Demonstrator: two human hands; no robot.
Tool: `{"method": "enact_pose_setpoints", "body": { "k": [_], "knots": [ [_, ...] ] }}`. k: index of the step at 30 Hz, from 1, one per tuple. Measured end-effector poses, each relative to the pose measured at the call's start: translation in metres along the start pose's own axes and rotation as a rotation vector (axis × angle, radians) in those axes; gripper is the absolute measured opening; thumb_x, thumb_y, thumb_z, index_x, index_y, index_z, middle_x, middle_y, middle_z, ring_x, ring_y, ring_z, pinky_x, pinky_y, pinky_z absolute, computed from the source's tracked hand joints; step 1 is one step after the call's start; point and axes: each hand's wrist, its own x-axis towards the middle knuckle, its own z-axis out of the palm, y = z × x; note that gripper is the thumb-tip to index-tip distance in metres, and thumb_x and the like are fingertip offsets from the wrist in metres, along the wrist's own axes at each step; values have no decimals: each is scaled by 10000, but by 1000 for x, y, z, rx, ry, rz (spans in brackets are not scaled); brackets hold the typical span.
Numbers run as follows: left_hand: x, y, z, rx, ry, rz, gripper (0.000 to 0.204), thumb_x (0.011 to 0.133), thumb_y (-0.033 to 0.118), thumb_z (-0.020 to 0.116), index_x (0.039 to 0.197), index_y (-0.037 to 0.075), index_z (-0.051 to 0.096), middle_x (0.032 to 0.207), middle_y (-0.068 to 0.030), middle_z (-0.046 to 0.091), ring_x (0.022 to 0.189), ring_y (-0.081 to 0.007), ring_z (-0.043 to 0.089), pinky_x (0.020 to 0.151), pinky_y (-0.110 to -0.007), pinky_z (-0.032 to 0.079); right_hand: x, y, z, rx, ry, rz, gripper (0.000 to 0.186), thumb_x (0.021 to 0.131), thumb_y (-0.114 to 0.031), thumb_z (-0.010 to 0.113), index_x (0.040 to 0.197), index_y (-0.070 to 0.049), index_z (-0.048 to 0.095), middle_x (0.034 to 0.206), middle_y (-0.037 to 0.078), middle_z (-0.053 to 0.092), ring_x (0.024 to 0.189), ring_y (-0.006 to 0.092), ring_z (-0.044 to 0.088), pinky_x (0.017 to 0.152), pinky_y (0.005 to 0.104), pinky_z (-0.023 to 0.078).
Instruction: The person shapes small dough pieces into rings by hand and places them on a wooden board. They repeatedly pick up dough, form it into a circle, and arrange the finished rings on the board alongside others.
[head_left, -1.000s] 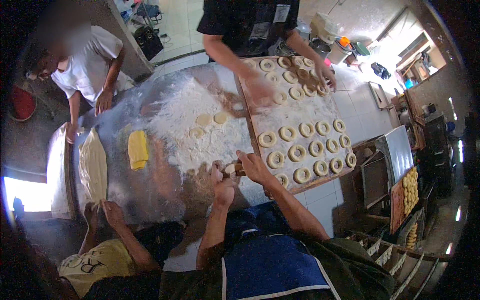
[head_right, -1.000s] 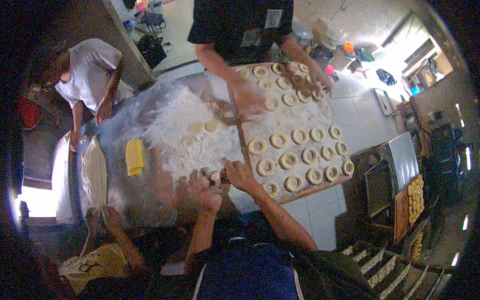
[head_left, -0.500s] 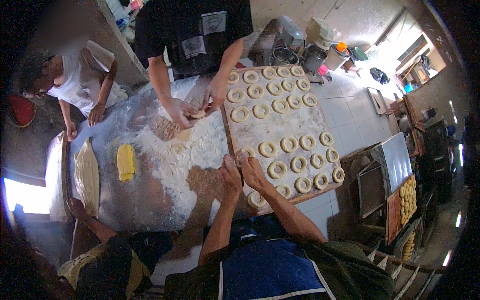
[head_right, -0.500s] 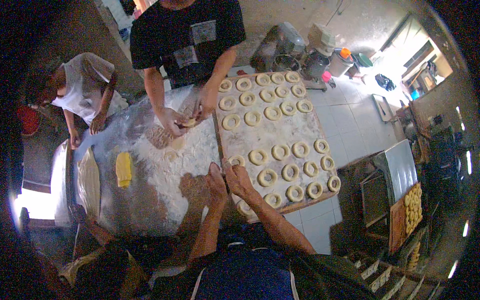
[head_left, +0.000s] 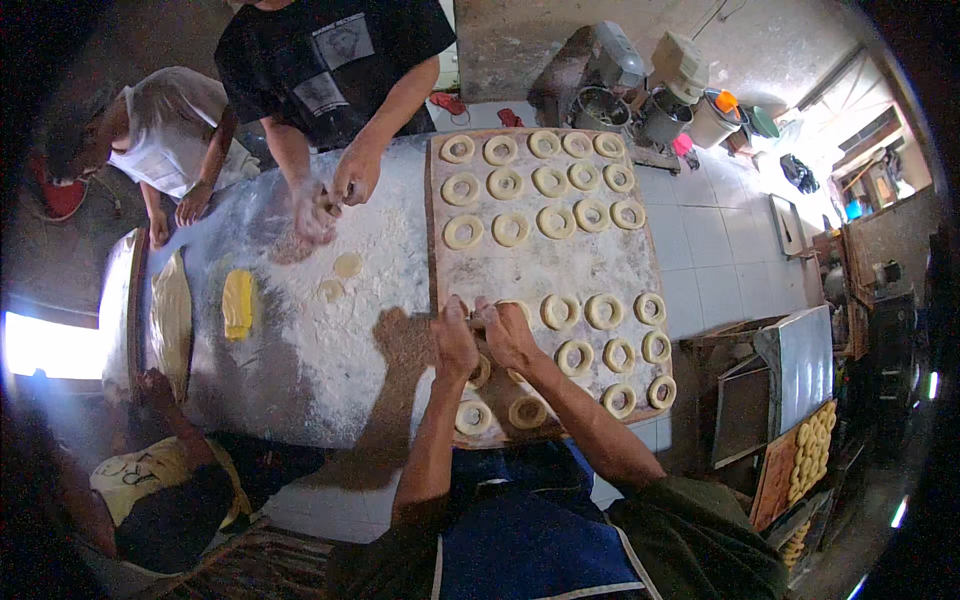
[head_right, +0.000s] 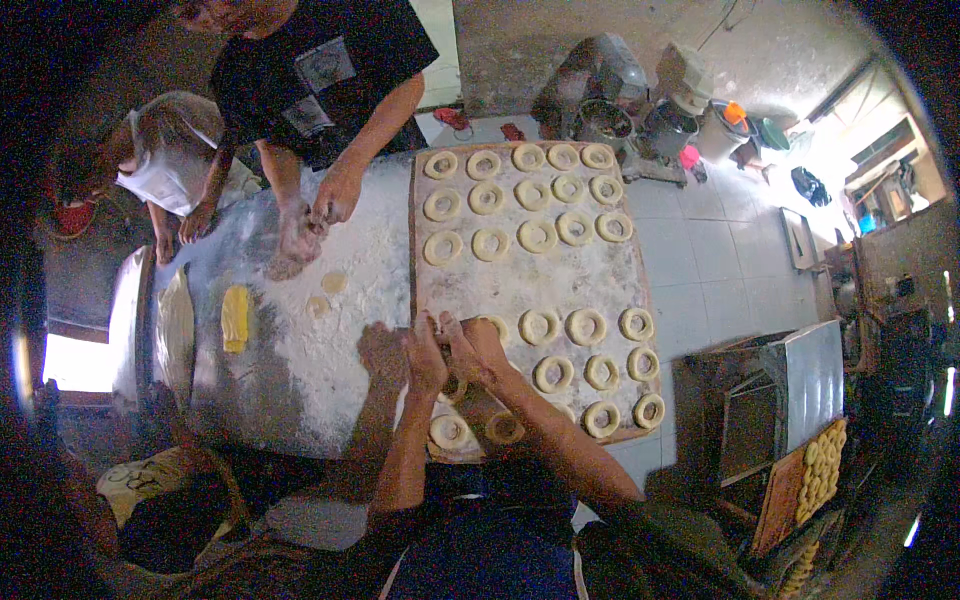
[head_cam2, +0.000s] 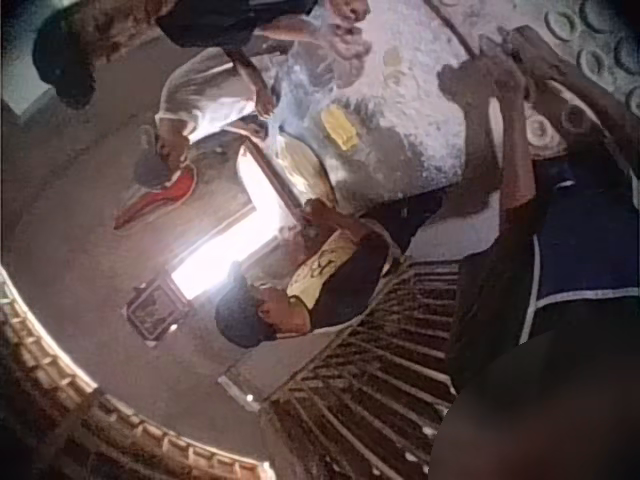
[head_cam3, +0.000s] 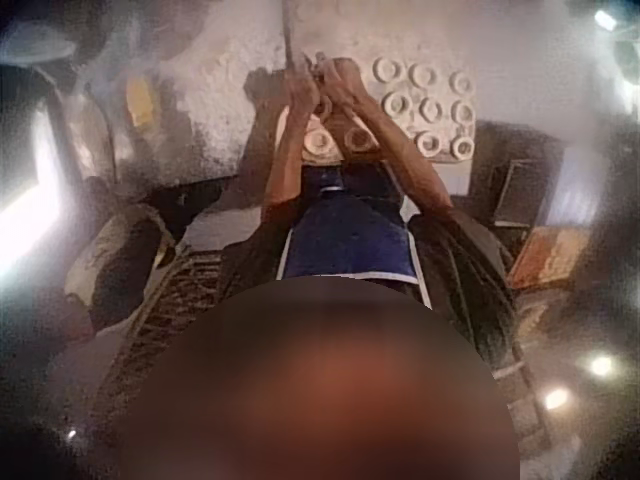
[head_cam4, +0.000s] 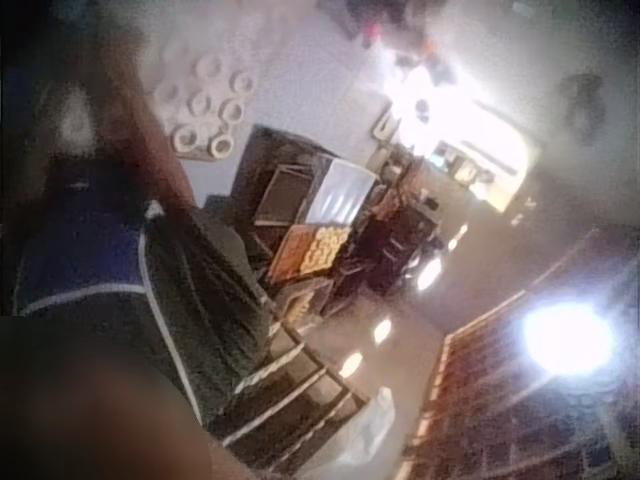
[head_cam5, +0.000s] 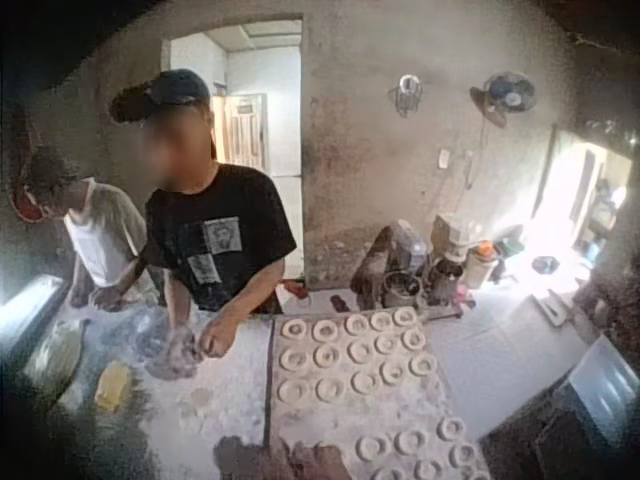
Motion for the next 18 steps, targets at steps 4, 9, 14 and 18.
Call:
{"method": "enact_pose_setpoints", "body": {
  "k": [4,9,14,18],
  "knots": [
    [13,-20,4,-60,-139,-99,298,1004,323,424,878,83,549,759,-10,490,715,-107,455,671,-314,416,17,-13,-22,-200,-138,39,610,928,-486,453,691,46,634,581,250,564,546,373,574,562,448,458],
    [49,-58,8,340,107,452,347,979,331,452,1064,20,580,928,-117,599,839,-228,545,798,-361,445,34,-17,-31,96,-126,40,466,890,-407,560,767,35,647,636,215,618,563,344,591,567,428,465],
    [91,-23,0,636,80,88,377,968,296,460,1178,-10,528,1027,-219,582,927,-329,567,879,-464,449,69,12,-32,-386,-62,-173,295,805,-245,667,913,25,613,757,188,653,665,358,628,631,431,495],
    [102,7,-29,1761,455,498,369,904,263,537,1178,17,560,1097,-276,594,1055,-408,562,919,-536,398,70,22,-33,-644,106,-349,446,768,-157,690,1142,21,524,835,189,637,796,407,617,720,463,500]
  ]
}}
